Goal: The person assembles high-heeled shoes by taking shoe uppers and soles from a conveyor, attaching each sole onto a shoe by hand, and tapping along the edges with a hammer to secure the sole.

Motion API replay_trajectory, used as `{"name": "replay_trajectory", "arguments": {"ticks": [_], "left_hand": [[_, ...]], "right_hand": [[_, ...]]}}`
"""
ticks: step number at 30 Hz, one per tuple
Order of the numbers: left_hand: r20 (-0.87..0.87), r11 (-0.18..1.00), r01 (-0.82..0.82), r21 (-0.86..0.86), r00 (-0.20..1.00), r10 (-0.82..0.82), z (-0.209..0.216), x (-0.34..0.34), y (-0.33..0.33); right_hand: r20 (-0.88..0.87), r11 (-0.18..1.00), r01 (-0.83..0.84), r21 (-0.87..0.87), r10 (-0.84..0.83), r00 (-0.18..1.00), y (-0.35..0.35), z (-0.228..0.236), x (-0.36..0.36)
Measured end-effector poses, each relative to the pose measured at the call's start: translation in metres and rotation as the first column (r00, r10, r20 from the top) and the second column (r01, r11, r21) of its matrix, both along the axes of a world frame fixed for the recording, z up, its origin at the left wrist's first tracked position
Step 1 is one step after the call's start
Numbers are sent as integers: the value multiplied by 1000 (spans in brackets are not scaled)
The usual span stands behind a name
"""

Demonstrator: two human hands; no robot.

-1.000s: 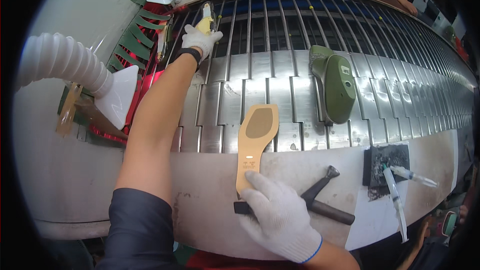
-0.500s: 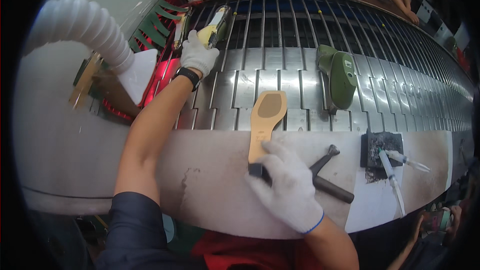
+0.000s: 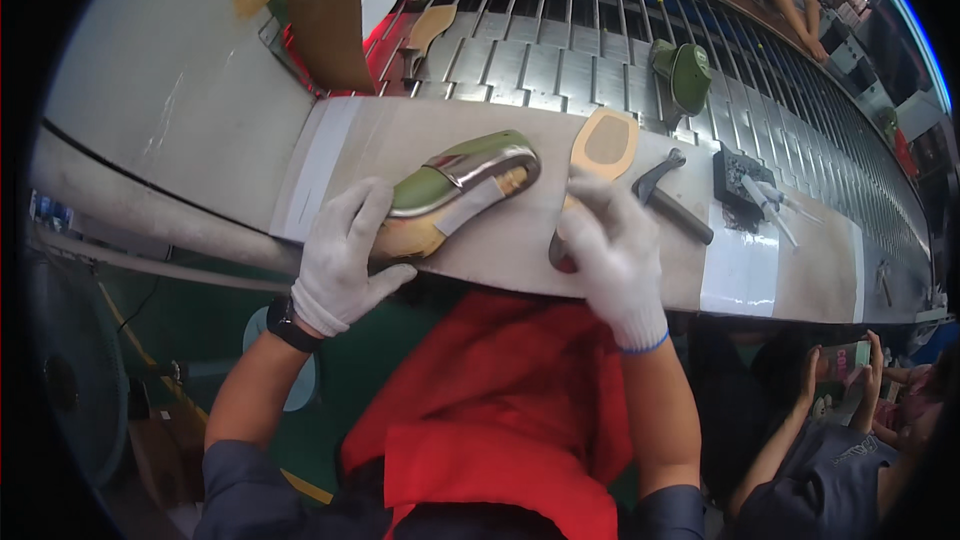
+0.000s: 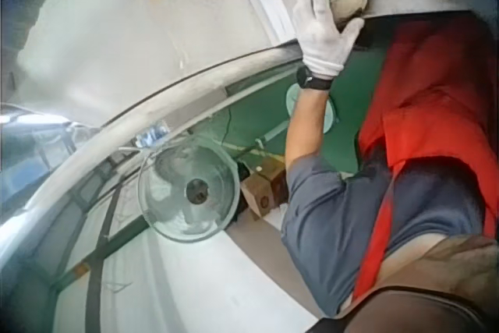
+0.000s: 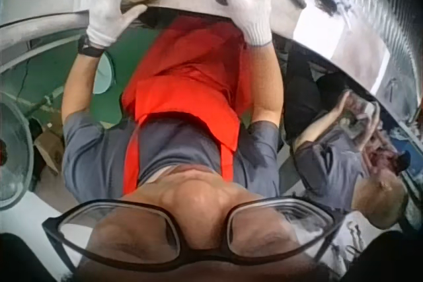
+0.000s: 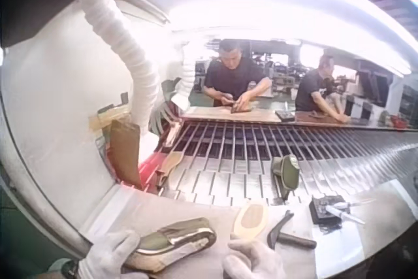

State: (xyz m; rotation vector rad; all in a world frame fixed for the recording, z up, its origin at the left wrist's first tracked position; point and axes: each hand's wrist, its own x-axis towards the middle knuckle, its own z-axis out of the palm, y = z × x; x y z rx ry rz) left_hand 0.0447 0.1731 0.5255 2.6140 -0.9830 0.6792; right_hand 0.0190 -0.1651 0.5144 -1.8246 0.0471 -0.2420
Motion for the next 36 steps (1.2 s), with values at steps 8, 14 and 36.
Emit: {"name": "replay_trajectory", "arguments": {"ticks": [8, 14, 36], "left_hand": [[-680, 731, -395, -557, 722, -128, 24, -21, 21], [-330, 455, -173, -873, 898, -291, 76, 15, -10], [-147, 20, -247, -969, 509, -848, 103, 43, -74]], "right_hand": [[-98, 923, 108, 370, -77, 992, 37, -22, 15], [-113, 959, 192, 210, -171, 979, 36, -23, 14], [-365, 651, 252, 716, 41, 930, 56, -10, -126]]}}
